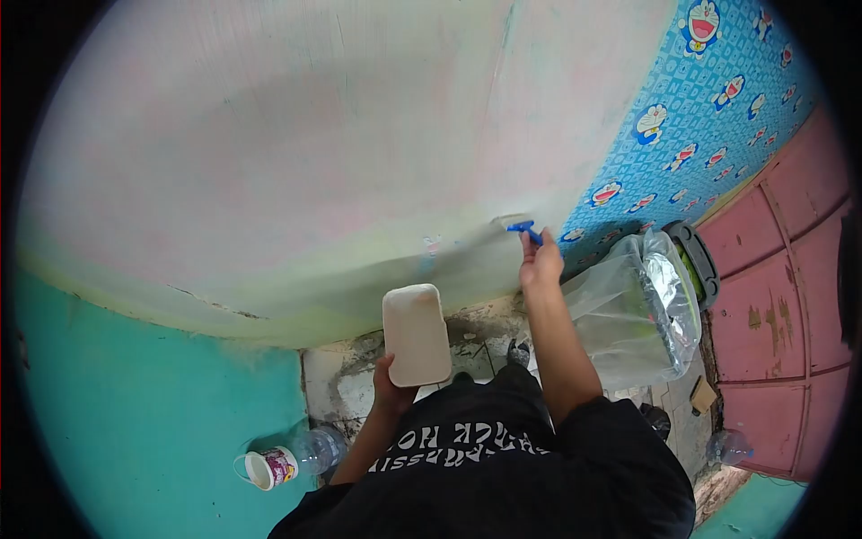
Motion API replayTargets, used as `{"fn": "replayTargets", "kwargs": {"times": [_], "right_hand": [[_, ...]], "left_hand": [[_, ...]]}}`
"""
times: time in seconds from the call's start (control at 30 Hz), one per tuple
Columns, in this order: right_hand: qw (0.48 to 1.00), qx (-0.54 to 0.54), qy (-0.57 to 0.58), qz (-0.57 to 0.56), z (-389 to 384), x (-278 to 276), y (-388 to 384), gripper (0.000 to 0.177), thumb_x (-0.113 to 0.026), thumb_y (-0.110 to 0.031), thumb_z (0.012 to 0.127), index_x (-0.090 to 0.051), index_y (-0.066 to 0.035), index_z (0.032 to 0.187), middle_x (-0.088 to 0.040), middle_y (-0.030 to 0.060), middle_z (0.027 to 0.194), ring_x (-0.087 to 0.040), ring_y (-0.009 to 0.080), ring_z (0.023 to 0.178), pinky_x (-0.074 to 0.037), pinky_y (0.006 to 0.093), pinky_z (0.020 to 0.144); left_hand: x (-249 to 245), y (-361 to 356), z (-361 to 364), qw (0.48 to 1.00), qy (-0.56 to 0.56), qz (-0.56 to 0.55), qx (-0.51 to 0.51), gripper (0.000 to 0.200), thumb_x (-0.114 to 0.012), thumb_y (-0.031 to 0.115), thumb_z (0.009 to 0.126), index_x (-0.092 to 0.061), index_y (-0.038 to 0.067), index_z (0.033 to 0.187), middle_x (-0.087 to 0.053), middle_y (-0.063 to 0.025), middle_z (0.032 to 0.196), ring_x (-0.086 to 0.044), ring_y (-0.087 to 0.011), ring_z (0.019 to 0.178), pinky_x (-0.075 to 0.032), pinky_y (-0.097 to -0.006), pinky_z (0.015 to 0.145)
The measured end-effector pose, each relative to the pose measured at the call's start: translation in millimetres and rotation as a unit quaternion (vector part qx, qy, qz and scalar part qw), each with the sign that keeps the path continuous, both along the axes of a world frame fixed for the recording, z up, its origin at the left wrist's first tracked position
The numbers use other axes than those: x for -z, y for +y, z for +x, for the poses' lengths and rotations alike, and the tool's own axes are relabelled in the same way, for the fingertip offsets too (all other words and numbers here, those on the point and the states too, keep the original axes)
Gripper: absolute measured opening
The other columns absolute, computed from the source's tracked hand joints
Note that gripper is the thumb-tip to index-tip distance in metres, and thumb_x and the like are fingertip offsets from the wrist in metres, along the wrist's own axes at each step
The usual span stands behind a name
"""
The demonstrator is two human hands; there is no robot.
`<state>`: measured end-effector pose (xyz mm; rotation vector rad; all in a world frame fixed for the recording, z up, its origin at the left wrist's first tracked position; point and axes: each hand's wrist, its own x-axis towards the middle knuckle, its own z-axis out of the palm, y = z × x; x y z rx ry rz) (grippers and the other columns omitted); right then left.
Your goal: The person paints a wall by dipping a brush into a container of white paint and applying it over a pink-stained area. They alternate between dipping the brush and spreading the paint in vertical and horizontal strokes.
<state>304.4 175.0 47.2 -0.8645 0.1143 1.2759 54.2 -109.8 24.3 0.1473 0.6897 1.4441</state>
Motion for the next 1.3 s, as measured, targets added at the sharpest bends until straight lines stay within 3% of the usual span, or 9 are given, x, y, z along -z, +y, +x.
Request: {"fn": "replayTargets", "kwargs": {"times": [0.1,0.23,0.37,0.47,0.57,0.83,1.07,1.13,1.3], "right_hand": [[0.995,-0.024,0.028,0.098,14,-83,-25,0.025,-0.054,-0.009,0.103,-0.049,0.014,0.113,-0.058,0.0189,0.109,-0.069,0.0328,0.096,-0.065,0.0288,0.083],[0.977,0.013,-0.009,0.212,25,-117,-43,0.021,-0.052,-0.009,0.104,-0.051,0.012,0.108,-0.06,0.0187,0.106,-0.07,0.0356,0.097,-0.062,0.0346,0.093],[0.969,0.037,-0.117,0.214,24,-56,-49,0.015,-0.055,-0.01,0.103,-0.048,0.003,0.102,-0.06,0.0153,0.103,-0.071,0.0314,0.09,-0.062,0.0353,0.09],[0.986,0.078,-0.128,0.068,18,8,-47,0.015,-0.058,-0.011,0.102,-0.048,0.0,0.1,-0.06,0.0142,0.103,-0.07,0.0277,0.087,-0.063,0.0358,0.086],[0.988,0.104,-0.107,-0.025,6,3,-35,0.016,-0.061,-0.011,0.1,-0.049,0.0,0.099,-0.06,0.0143,0.104,-0.068,0.0257,0.085,-0.063,0.0358,0.083],[0.929,0.103,-0.086,0.344,-14,-265,-23,0.014,-0.06,-0.009,0.1,-0.05,-0.001,0.095,-0.055,0.01,0.103,-0.064,0.0224,0.098,-0.062,0.0344,0.09],[0.805,0.148,-0.111,0.564,-1,-402,12,0.017,-0.059,-0.006,0.1,-0.048,0.007,0.102,-0.059,0.0148,0.103,-0.067,0.0251,0.095,-0.062,0.0363,0.094],[0.765,0.176,-0.177,0.593,3,-409,11,0.019,-0.061,-0.008,0.1,-0.051,0.007,0.106,-0.061,0.0146,0.105,-0.068,0.024,0.097,-0.061,0.0362,0.095],[0.819,0.118,-0.252,0.502,18,-308,27,0.019,-0.063,-0.012,0.101,-0.057,0.005,0.106,-0.062,0.0146,0.108,-0.067,0.0215,0.1,-0.06,0.034,0.094]], "left_hand": [[-9,-1,1,1.0,-0.001,-0.004,0.004,0.062,-0.05,0.043,0.094,-0.046,0.003,0.142,-0.061,-0.0141,0.13,-0.062,-0.0318,0.119,-0.051,-0.0527,0.1],[-7,-3,-3,1.0,-0.02,-0.011,0.001,0.064,-0.051,0.043,0.094,-0.044,0.003,0.143,-0.061,-0.0143,0.131,-0.062,-0.032,0.12,-0.052,-0.0527,0.1],[-9,3,-4,1.0,-0.009,0.0,-0.006,0.065,-0.051,0.043,0.093,-0.043,0.003,0.145,-0.061,-0.0144,0.131,-0.062,-0.0322,0.119,-0.051,-0.0528,0.1],[0,5,-10,0.999,-0.027,0.017,0.002,0.065,-0.051,0.042,0.093,-0.043,0.003,0.145,-0.061,-0.0146,0.131,-0.062,-0.0321,0.12,-0.051,-0.0525,0.101],[-6,7,-8,0.999,-0.02,0.025,0.006,0.065,-0.051,0.041,0.093,-0.043,0.003,0.145,-0.061,-0.0148,0.132,-0.062,-0.032,0.121,-0.051,-0.0525,0.102],[-23,18,-9,0.999,0.034,0.04,-0.005,0.069,-0.05,0.046,0.094,-0.041,0.002,0.147,-0.061,-0.016,0.132,-0.062,-0.0337,0.12,-0.052,-0.054,0.101],[-36,18,-9,0.996,0.07,0.056,0.019,0.078,-0.049,0.052,0.092,-0.036,0.001,0.149,-0.058,-0.0193,0.133,-0.06,-0.0402,0.121,-0.052,-0.0643,0.095],[-44,18,-8,0.996,0.072,0.057,0.022,0.079,-0.049,0.053,0.091,-0.036,0.001,0.149,-0.057,-0.0197,0.135,-0.06,-0.0404,0.121,-0.052,-0.0651,0.095],[-34,24,-11,0.997,0.05,0.064,0.007,0.08,-0.049,0.054,0.09,-0.035,0.002,0.15,-0.056,-0.0194,0.135,-0.061,-0.0403,0.121,-0.051,-0.0665,0.096]]}}
